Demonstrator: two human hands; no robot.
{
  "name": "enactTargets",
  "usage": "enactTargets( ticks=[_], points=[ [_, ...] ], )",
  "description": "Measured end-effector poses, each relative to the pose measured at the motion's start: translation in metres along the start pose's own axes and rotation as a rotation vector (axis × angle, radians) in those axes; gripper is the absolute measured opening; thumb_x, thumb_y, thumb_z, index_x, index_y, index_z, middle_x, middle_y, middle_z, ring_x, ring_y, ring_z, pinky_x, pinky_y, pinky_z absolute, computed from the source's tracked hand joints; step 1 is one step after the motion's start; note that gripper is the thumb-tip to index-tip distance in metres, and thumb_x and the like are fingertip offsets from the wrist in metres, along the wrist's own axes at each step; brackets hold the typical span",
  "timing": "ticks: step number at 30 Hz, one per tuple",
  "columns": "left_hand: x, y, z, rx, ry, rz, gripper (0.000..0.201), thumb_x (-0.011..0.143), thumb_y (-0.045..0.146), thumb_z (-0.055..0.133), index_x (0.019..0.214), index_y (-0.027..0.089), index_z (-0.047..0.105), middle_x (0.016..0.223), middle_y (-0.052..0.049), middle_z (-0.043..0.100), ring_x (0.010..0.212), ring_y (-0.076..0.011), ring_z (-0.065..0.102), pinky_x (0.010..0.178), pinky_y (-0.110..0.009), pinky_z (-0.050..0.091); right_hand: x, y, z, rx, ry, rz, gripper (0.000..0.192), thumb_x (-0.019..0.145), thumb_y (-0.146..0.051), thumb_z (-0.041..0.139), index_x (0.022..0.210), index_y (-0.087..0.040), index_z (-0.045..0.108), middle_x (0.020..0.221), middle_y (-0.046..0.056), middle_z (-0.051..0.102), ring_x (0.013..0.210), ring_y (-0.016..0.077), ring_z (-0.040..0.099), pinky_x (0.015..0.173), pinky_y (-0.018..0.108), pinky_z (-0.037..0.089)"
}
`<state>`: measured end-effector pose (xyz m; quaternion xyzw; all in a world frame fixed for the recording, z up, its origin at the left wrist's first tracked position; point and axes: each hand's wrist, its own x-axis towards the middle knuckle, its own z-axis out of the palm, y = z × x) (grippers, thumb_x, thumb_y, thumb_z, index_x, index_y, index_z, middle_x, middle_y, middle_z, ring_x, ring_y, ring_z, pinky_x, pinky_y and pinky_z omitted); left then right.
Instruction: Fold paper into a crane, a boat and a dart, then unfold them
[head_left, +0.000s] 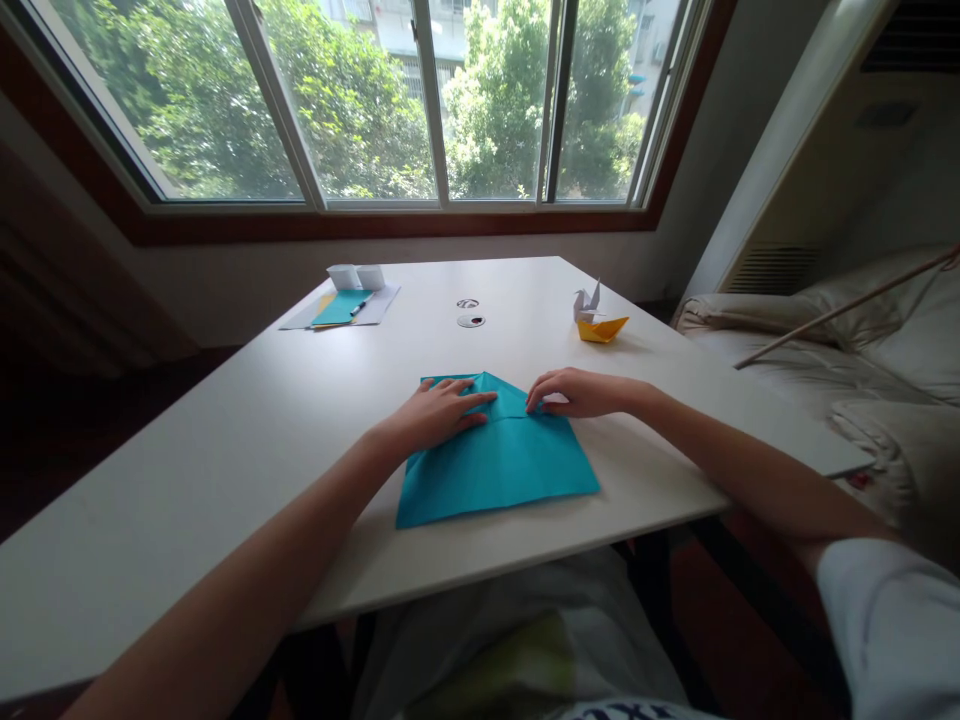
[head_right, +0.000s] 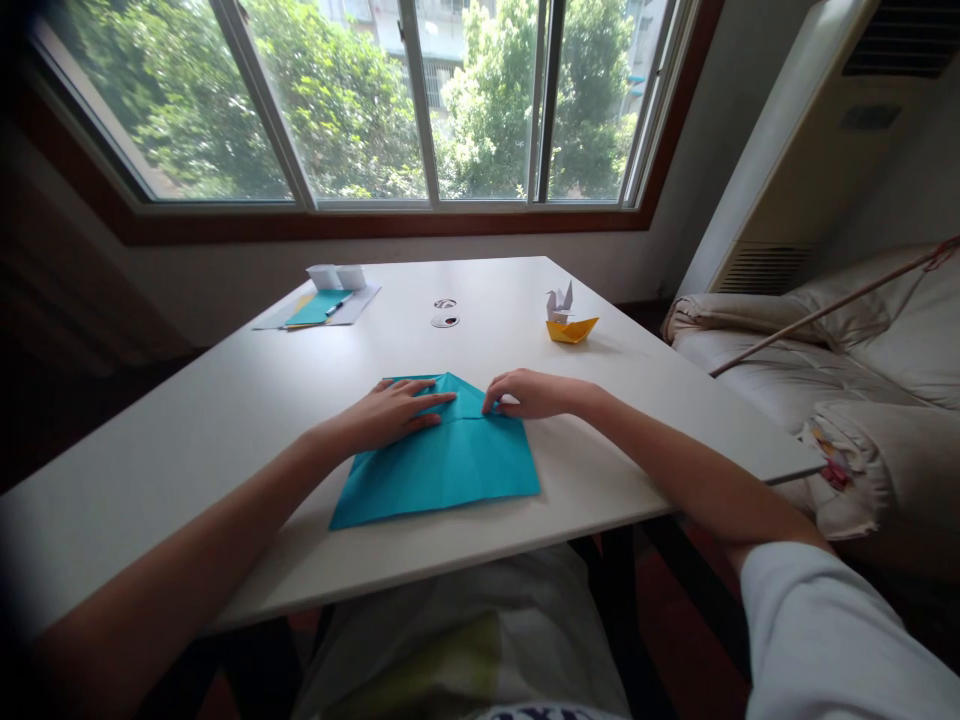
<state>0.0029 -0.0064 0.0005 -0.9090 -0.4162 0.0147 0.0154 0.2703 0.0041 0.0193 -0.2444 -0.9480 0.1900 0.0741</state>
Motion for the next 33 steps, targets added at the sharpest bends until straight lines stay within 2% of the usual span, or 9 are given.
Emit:
enactTargets(
  ticks=[3, 9, 17, 24, 28, 33],
  points=[
    [-0.001, -0.002, 0.000, -0.005, 0.001, 0.004, 0.052, 0.088, 0.059, 0.019, 0.135, 0.041, 0.030, 0.139, -0.006, 0.038, 0.124, -0.0296, 0.037, 0.097, -0.046, 0.029, 0.004, 0.009, -0.002, -0.033, 0.024, 0.018, 0.024, 0.082, -0.026, 0.052, 0.101, -0.020, 0.066, 0.101, 0.008, 0.064, 0.092, 0.0180, 0.057, 0.083, 0.031, 0.044],
    [-0.001, -0.002, -0.001, -0.018, 0.002, -0.006, 0.051, 0.088, 0.059, 0.020, 0.135, 0.042, 0.031, 0.139, -0.005, 0.039, 0.124, -0.0308, 0.037, 0.097, -0.046, 0.030, 0.026, 0.029, -0.005, -0.078, 0.064, 0.017, 0.026, 0.078, -0.036, 0.059, 0.097, -0.018, 0.067, 0.096, 0.008, 0.064, 0.088, 0.0186, 0.057, 0.080, 0.031, 0.043],
    [0.001, 0.000, -0.002, -0.013, 0.018, 0.001, 0.052, 0.088, 0.059, 0.022, 0.135, 0.041, 0.033, 0.137, -0.006, 0.040, 0.120, -0.0317, 0.041, 0.095, -0.046, 0.033, 0.070, 0.061, -0.005, -0.093, 0.133, -0.004, 0.028, 0.074, -0.041, 0.063, 0.087, -0.017, 0.066, 0.086, 0.006, 0.064, 0.077, 0.0154, 0.056, 0.068, 0.026, 0.042],
    [0.001, -0.001, -0.004, -0.033, 0.026, -0.006, 0.051, 0.087, 0.059, 0.023, 0.134, 0.041, 0.034, 0.138, -0.005, 0.040, 0.120, -0.0317, 0.041, 0.094, -0.045, 0.033, 0.110, 0.068, -0.005, -0.177, 0.165, 0.089, 0.028, 0.073, -0.042, 0.064, 0.082, -0.015, 0.066, 0.084, 0.006, 0.065, 0.074, 0.0147, 0.055, 0.063, 0.024, 0.038],
    [0.001, -0.001, -0.005, -0.032, 0.021, -0.006, 0.052, 0.087, 0.060, 0.023, 0.134, 0.040, 0.034, 0.138, -0.006, 0.039, 0.120, -0.0322, 0.040, 0.094, -0.047, 0.033, 0.114, 0.066, -0.006, -0.234, 0.167, 0.085, 0.032, 0.071, -0.047, 0.064, 0.080, -0.016, 0.066, 0.083, 0.005, 0.065, 0.074, 0.0147, 0.054, 0.063, 0.023, 0.036],
    [0.000, -0.003, -0.002, -0.026, 0.030, -0.006, 0.052, 0.087, 0.060, 0.022, 0.134, 0.041, 0.034, 0.137, -0.007, 0.040, 0.120, -0.0322, 0.041, 0.094, -0.047, 0.034, 0.092, 0.064, -0.007, -0.225, 0.115, 0.078, 0.039, 0.067, -0.053, 0.065, 0.080, -0.017, 0.063, 0.083, 0.005, 0.061, 0.073, 0.0149, 0.052, 0.061, 0.024, 0.035]
  ],
)
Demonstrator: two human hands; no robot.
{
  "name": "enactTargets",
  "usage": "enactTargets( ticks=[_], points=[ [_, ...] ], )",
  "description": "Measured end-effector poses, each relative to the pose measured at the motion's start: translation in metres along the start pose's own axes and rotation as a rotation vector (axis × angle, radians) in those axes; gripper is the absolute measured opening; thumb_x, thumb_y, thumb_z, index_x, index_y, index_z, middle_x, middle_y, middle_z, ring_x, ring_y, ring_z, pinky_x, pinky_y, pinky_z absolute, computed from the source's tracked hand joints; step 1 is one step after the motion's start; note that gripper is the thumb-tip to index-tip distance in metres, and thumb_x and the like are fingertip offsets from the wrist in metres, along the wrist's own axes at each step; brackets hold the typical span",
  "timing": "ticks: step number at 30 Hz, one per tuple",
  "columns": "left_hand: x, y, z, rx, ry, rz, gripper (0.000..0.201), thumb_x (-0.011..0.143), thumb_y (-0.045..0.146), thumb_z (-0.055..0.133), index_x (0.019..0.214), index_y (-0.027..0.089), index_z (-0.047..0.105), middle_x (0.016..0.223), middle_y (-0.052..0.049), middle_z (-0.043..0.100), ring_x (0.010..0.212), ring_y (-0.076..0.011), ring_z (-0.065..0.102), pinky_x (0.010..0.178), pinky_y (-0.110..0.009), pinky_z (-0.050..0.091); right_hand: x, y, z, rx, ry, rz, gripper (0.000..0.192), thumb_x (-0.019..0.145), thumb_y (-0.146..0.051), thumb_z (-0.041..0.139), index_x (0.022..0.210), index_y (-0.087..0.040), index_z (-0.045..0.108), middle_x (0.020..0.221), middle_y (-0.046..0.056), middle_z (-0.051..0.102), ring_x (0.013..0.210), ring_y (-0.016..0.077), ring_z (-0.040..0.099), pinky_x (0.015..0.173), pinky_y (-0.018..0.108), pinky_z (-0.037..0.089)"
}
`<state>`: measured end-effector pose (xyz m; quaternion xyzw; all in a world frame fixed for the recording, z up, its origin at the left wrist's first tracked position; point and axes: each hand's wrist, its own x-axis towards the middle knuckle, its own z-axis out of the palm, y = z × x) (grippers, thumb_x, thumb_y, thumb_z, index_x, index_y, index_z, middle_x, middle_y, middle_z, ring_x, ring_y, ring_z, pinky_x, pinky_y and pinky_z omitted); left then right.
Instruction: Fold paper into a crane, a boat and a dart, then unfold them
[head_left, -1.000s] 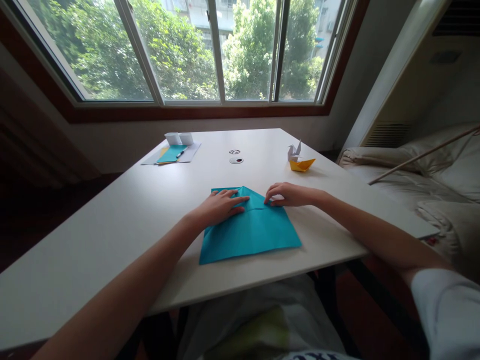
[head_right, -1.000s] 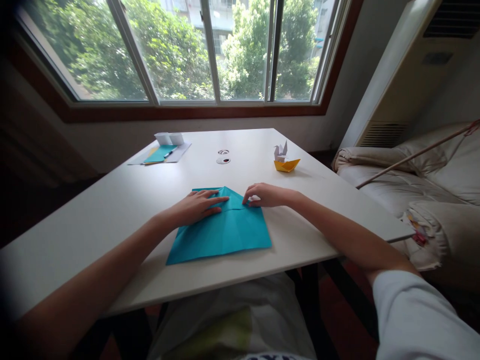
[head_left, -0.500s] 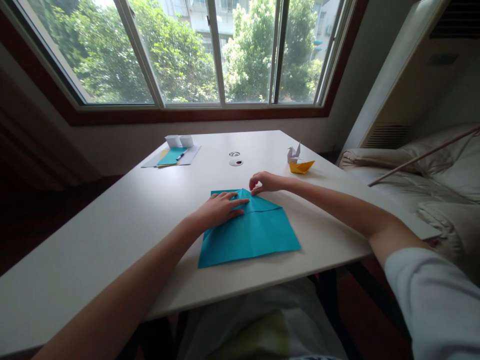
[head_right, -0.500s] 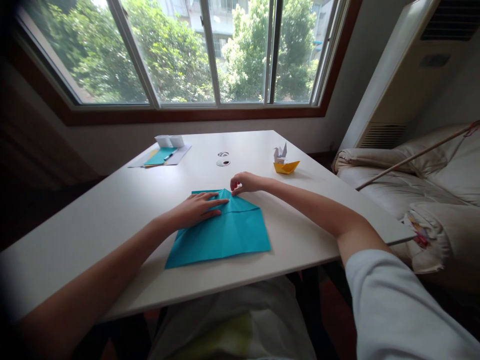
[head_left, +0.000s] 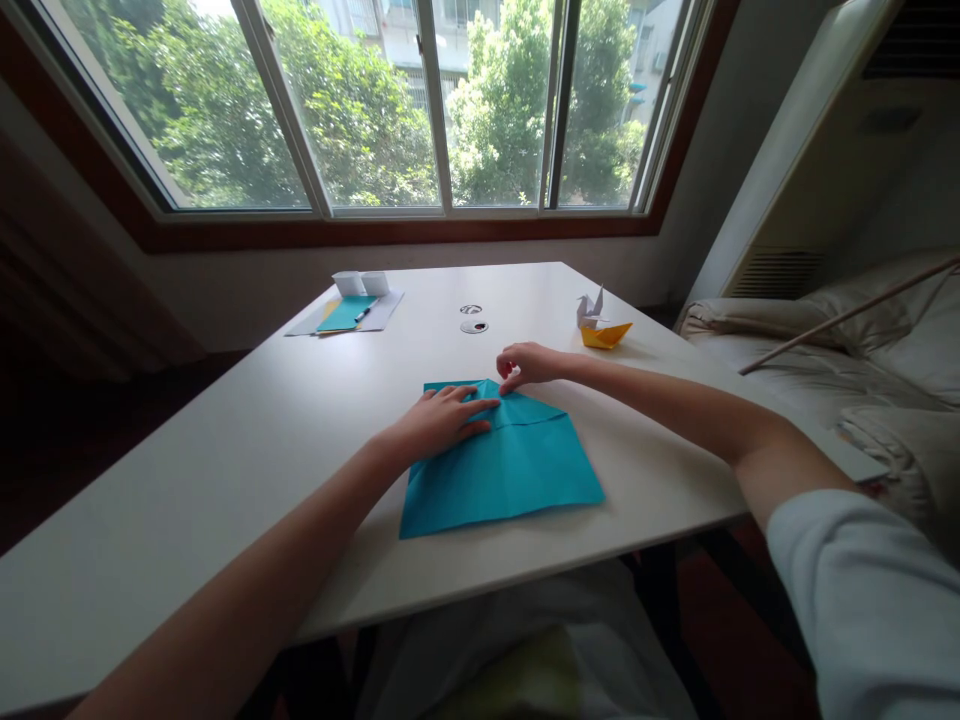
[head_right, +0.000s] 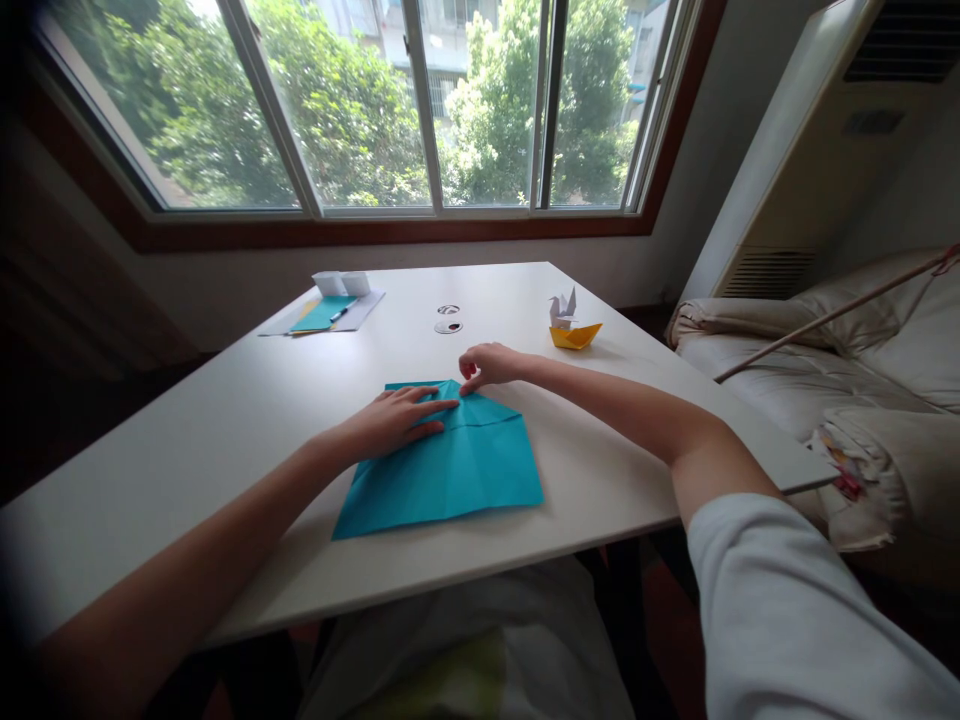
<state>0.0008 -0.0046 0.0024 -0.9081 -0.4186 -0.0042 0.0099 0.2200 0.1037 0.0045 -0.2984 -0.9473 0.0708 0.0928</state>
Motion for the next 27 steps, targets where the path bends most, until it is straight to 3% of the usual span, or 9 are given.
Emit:
enactTargets(
  ticks=[9, 17, 22, 27],
  points=[
    [-0.001, 0.000, 0.003, -0.005, 0.001, -0.003, 0.051, 0.087, 0.059, 0.022, 0.134, 0.042, 0.033, 0.138, -0.008, 0.039, 0.122, -0.0316, 0.040, 0.094, -0.047, 0.034, -0.063, -0.004, -0.008, 0.109, -0.059, 0.084, 0.052, 0.059, -0.057, 0.068, 0.092, -0.018, 0.057, 0.091, 0.006, 0.054, 0.079, 0.0178, 0.050, 0.066, 0.027, 0.038],
    [0.001, 0.000, 0.005, -0.010, 0.000, -0.001, 0.051, 0.088, 0.059, 0.022, 0.134, 0.041, 0.032, 0.137, -0.009, 0.040, 0.122, -0.0316, 0.040, 0.094, -0.048, 0.034, -0.093, -0.011, -0.009, 0.150, -0.098, 0.111, 0.053, 0.068, -0.056, 0.062, 0.104, -0.019, 0.056, 0.099, 0.009, 0.053, 0.091, 0.0223, 0.048, 0.076, 0.034, 0.041],
    [0.001, -0.001, 0.004, -0.011, -0.008, 0.006, 0.052, 0.087, 0.060, 0.021, 0.135, 0.042, 0.030, 0.139, -0.008, 0.038, 0.123, -0.0321, 0.039, 0.094, -0.049, 0.034, -0.093, -0.035, -0.012, 0.092, -0.066, -0.040, 0.042, 0.082, -0.043, 0.051, 0.119, -0.023, 0.051, 0.118, 0.010, 0.050, 0.107, 0.0237, 0.043, 0.090, 0.040, 0.036],
    [0.000, -0.001, 0.005, -0.007, -0.003, 0.008, 0.053, 0.087, 0.060, 0.019, 0.136, 0.042, 0.030, 0.139, -0.008, 0.038, 0.123, -0.0314, 0.039, 0.094, -0.048, 0.034, -0.086, -0.065, -0.006, -0.152, -0.009, -0.184, 0.032, 0.089, -0.027, 0.041, 0.118, -0.022, 0.054, 0.114, 0.011, 0.057, 0.107, 0.0244, 0.046, 0.089, 0.041, 0.034]
  ],
)
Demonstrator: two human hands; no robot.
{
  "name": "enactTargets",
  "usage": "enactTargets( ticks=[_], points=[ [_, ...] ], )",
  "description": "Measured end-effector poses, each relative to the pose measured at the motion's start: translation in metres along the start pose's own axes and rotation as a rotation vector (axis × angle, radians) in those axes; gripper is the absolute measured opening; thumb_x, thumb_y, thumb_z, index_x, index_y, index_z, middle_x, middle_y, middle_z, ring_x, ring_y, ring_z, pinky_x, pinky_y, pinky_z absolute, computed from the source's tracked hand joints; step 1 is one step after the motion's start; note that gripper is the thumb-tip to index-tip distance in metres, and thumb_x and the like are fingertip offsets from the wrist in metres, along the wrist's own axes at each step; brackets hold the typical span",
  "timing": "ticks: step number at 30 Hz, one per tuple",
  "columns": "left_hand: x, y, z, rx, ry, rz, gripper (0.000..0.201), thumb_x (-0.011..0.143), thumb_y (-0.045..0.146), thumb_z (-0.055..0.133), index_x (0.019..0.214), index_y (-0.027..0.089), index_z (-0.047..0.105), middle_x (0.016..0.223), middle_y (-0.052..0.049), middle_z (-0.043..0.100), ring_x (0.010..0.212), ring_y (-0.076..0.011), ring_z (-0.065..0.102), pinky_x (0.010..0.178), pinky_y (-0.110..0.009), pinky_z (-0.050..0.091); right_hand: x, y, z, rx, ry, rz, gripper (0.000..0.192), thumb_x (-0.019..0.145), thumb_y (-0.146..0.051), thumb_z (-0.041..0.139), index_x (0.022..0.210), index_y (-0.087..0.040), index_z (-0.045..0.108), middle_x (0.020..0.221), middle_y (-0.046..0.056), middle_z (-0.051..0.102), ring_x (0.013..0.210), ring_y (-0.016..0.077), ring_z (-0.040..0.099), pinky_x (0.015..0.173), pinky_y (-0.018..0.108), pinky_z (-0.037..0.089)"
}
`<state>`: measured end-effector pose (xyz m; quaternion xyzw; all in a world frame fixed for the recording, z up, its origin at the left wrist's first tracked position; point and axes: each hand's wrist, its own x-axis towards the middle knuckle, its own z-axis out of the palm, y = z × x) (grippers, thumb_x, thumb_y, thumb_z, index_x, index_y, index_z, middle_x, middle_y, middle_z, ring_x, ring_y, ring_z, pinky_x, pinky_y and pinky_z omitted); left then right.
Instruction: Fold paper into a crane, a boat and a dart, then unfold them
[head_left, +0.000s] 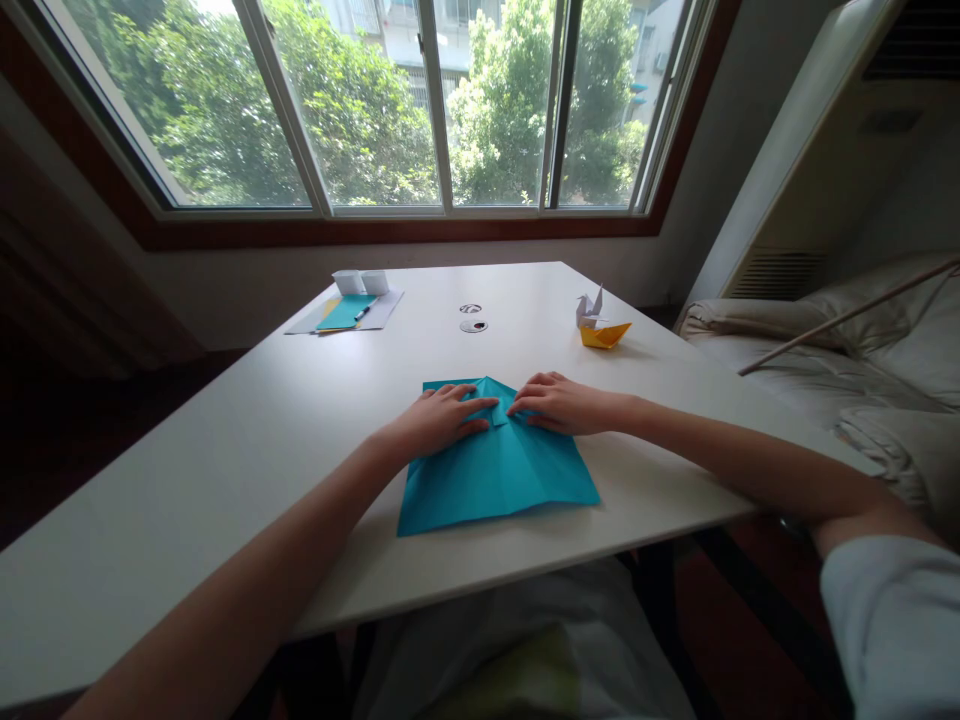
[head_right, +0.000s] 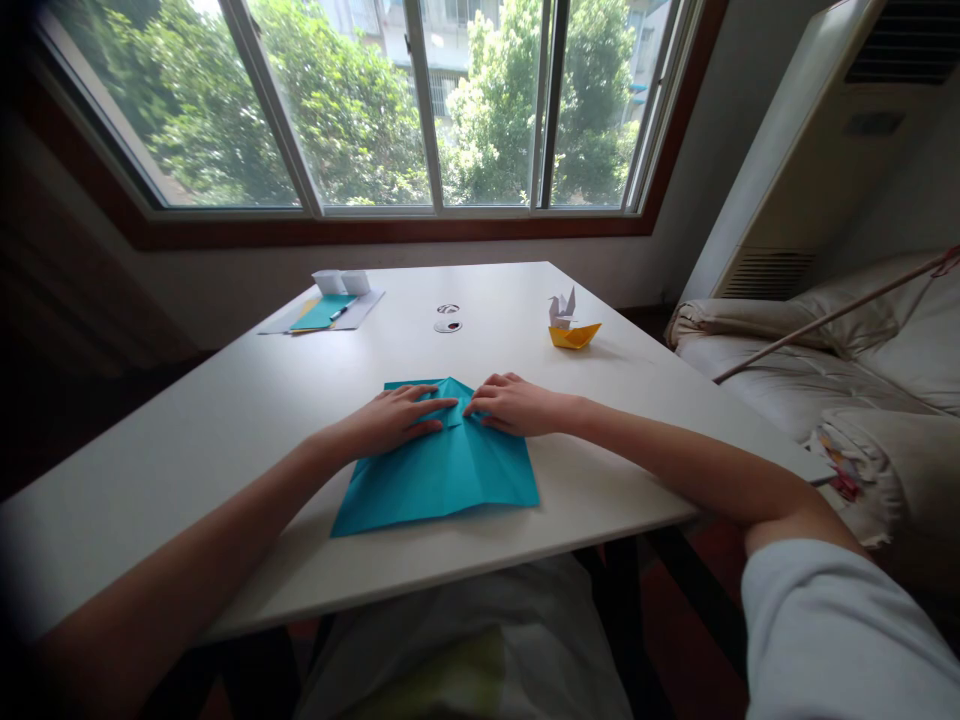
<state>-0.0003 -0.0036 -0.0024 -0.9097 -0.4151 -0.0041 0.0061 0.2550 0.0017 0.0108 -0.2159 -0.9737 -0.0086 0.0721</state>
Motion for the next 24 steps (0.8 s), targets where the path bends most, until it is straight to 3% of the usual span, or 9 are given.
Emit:
enactTargets(
  ticks=[5, 9, 13, 16, 20, 24],
  points=[
    [0.000, 0.001, -0.002, 0.022, 0.005, -0.002, 0.052, 0.088, 0.059, 0.019, 0.135, 0.041, 0.030, 0.136, -0.009, 0.040, 0.120, -0.0316, 0.041, 0.091, -0.048, 0.036, 0.009, -0.011, -0.007, -0.130, -0.064, -0.015, 0.031, 0.091, -0.025, 0.038, 0.116, -0.021, 0.055, 0.105, 0.010, 0.064, 0.102, 0.0239, 0.052, 0.083, 0.039, 0.035],
    [-0.003, 0.006, -0.012, 0.091, 0.027, -0.007, 0.054, 0.087, 0.060, 0.021, 0.132, 0.036, 0.038, 0.119, -0.011, 0.051, 0.105, -0.0310, 0.050, 0.082, -0.044, 0.040, 0.014, -0.009, -0.014, -0.148, -0.098, 0.007, 0.031, 0.091, -0.026, 0.038, 0.114, -0.024, 0.058, 0.106, 0.008, 0.064, 0.103, 0.0236, 0.052, 0.084, 0.038, 0.035],
    [-0.006, 0.011, -0.022, 0.106, 0.041, -0.006, 0.053, 0.090, 0.053, 0.018, 0.122, 0.026, 0.052, 0.099, -0.010, 0.055, 0.085, -0.0236, 0.057, 0.075, -0.037, 0.043, 0.019, -0.005, -0.016, -0.208, -0.108, 0.052, 0.031, 0.090, -0.024, 0.040, 0.112, -0.025, 0.061, 0.111, 0.010, 0.061, 0.104, 0.0259, 0.050, 0.084, 0.040, 0.035],
    [-0.007, 0.011, -0.025, 0.089, 0.065, 0.019, 0.045, 0.092, 0.045, 0.024, 0.115, 0.025, 0.057, 0.093, -0.008, 0.054, 0.076, -0.0190, 0.057, 0.071, -0.032, 0.042, 0.023, -0.001, -0.015, -0.241, -0.124, 0.114, 0.032, 0.090, -0.027, 0.040, 0.115, -0.025, 0.060, 0.108, 0.011, 0.060, 0.100, 0.0271, 0.051, 0.082, 0.041, 0.036],
    [-0.008, 0.015, -0.026, 0.024, 0.104, 0.106, 0.037, 0.090, 0.042, 0.034, 0.103, 0.027, 0.065, 0.096, -0.007, 0.053, 0.080, -0.0178, 0.055, 0.071, -0.030, 0.042, 0.029, 0.005, -0.012, -0.188, -0.174, 0.195, 0.037, 0.092, -0.031, 0.034, 0.123, -0.025, 0.053, 0.104, 0.012, 0.059, 0.093, 0.0249, 0.055, 0.078, 0.039, 0.040],
    [-0.008, 0.021, -0.025, -0.005, 0.145, 0.183, 0.033, 0.091, 0.036, 0.036, 0.096, 0.028, 0.067, 0.111, -0.007, 0.052, 0.095, -0.0202, 0.052, 0.081, -0.034, 0.040, 0.035, 0.015, -0.006, -0.098, -0.207, 0.145, 0.041, 0.090, -0.023, 0.037, 0.130, -0.027, 0.044, 0.118, 0.012, 0.055, 0.098, 0.0237, 0.055, 0.082, 0.038, 0.042]
  ],
)
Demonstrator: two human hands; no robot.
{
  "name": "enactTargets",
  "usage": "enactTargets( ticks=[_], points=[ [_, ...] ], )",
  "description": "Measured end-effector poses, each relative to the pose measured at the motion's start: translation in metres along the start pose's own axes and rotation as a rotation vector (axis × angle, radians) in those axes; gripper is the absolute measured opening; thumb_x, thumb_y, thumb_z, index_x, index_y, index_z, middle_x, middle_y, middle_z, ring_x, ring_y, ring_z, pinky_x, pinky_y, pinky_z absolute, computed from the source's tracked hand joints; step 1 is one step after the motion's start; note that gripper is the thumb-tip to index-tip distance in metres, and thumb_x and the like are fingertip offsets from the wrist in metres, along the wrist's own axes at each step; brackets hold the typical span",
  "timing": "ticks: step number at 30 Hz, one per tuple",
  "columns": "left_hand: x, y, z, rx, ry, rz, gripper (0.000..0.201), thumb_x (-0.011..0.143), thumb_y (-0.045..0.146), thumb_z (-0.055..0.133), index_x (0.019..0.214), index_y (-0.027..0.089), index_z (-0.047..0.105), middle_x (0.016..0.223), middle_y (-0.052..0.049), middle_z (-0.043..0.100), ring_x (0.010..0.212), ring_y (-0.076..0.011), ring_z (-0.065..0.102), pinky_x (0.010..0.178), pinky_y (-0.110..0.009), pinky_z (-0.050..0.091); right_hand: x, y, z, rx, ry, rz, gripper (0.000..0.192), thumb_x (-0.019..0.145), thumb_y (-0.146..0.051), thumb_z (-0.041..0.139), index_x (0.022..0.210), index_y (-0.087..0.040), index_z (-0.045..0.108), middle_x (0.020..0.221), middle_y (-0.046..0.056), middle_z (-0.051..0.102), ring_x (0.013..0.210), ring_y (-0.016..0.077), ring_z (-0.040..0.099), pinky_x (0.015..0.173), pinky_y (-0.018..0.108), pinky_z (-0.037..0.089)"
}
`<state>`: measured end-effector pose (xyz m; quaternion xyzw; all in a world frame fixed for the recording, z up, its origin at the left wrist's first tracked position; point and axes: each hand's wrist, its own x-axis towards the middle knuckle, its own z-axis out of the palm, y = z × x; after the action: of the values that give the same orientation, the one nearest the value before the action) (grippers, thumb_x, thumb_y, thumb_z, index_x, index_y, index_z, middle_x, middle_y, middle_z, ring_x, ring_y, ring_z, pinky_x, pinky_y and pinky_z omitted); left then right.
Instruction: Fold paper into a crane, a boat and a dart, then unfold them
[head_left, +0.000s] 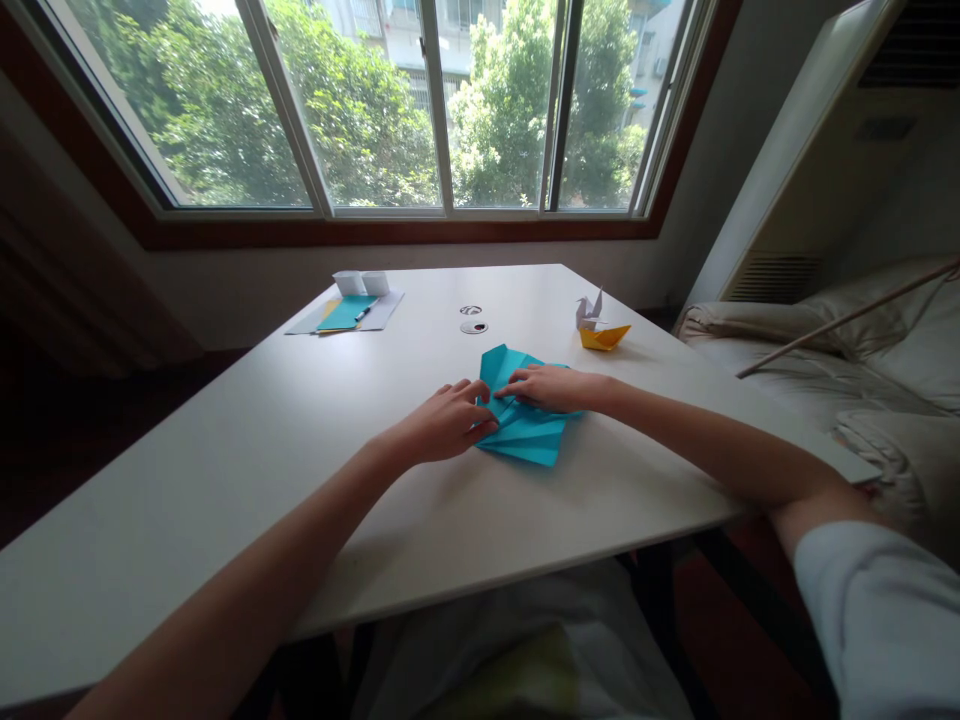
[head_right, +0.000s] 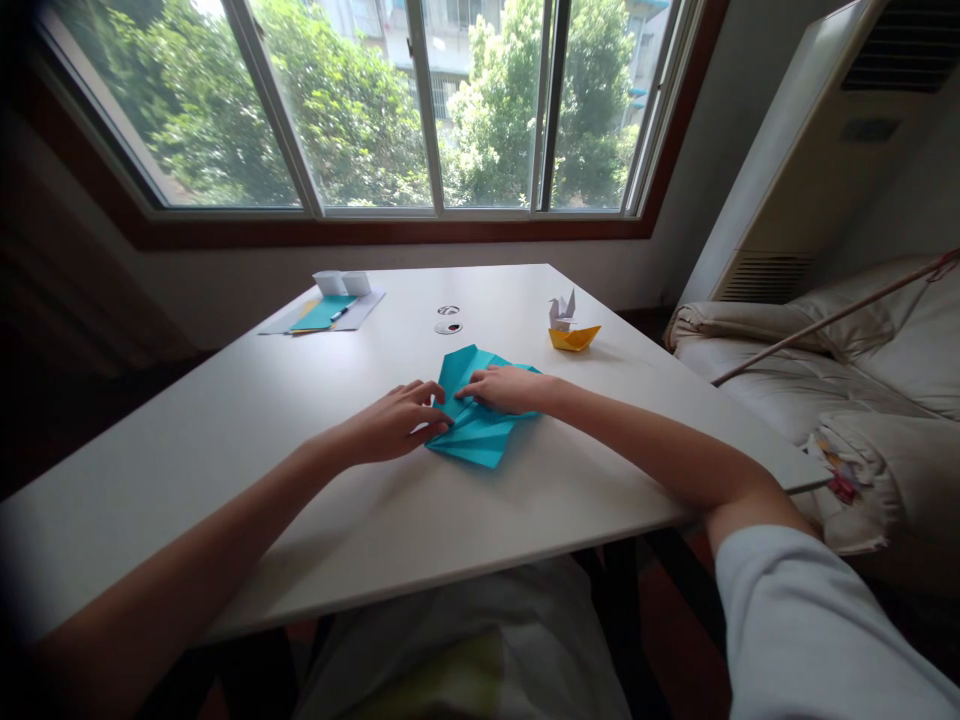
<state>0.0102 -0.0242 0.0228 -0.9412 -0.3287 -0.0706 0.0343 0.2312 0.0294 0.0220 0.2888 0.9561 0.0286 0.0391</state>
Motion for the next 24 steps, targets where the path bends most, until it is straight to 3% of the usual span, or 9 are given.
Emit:
enactTargets(
  ticks=[3, 6, 13, 20, 24],
  points=[
    [0.000, -0.003, 0.004, 0.004, 0.000, 0.006, 0.030, 0.091, 0.033, 0.036, 0.098, 0.031, 0.065, 0.119, -0.004, 0.052, 0.112, -0.0234, 0.044, 0.091, -0.039, 0.035, 0.000, 0.005, 0.004, 0.060, 0.016, -0.078, 0.050, 0.086, -0.012, 0.040, 0.133, -0.030, 0.040, 0.128, 0.008, 0.050, 0.109, 0.0223, 0.051, 0.089, 0.037, 0.041],
    [-0.001, -0.011, 0.009, 0.014, -0.018, -0.046, 0.029, 0.089, 0.036, 0.039, 0.110, 0.030, 0.059, 0.115, -0.004, 0.057, 0.121, -0.0263, 0.036, 0.095, -0.042, 0.031, -0.007, 0.008, 0.005, 0.130, 0.039, -0.084, 0.047, 0.087, -0.015, 0.040, 0.133, -0.026, 0.041, 0.135, 0.009, 0.044, 0.117, 0.0221, 0.046, 0.092, 0.037, 0.041],
    [-0.002, -0.015, 0.013, 0.011, -0.092, -0.161, 0.046, 0.088, 0.046, 0.034, 0.129, 0.028, 0.043, 0.118, -0.008, 0.052, 0.097, -0.0224, 0.055, 0.092, -0.039, 0.036, -0.038, 0.020, 0.008, 0.214, 0.132, -0.008, 0.052, 0.081, -0.002, 0.036, 0.127, -0.024, 0.048, 0.133, 0.009, 0.046, 0.118, 0.0214, 0.046, 0.096, 0.041, 0.039],
    [-0.002, -0.009, 0.017, 0.109, -0.156, -0.268, 0.056, 0.087, 0.055, 0.025, 0.136, 0.030, 0.034, 0.135, -0.010, 0.042, 0.113, -0.0341, 0.042, 0.088, -0.048, 0.036, -0.055, 0.033, 0.026, 0.354, 0.072, 0.023, 0.057, 0.077, -0.003, 0.041, 0.129, -0.023, 0.045, 0.132, 0.007, 0.046, 0.130, 0.0220, 0.031, 0.104, 0.043, 0.030],
    [-0.001, -0.008, 0.019, 0.066, -0.210, -0.307, 0.060, 0.086, 0.059, 0.020, 0.139, 0.032, 0.027, 0.142, -0.007, 0.034, 0.119, -0.0348, 0.036, 0.091, -0.050, 0.032, -0.054, 0.034, 0.029, 0.396, 0.109, 0.024, 0.052, 0.080, -0.009, 0.042, 0.130, -0.024, 0.044, 0.128, 0.009, 0.047, 0.122, 0.0210, 0.042, 0.099, 0.040, 0.037]
  ],
)
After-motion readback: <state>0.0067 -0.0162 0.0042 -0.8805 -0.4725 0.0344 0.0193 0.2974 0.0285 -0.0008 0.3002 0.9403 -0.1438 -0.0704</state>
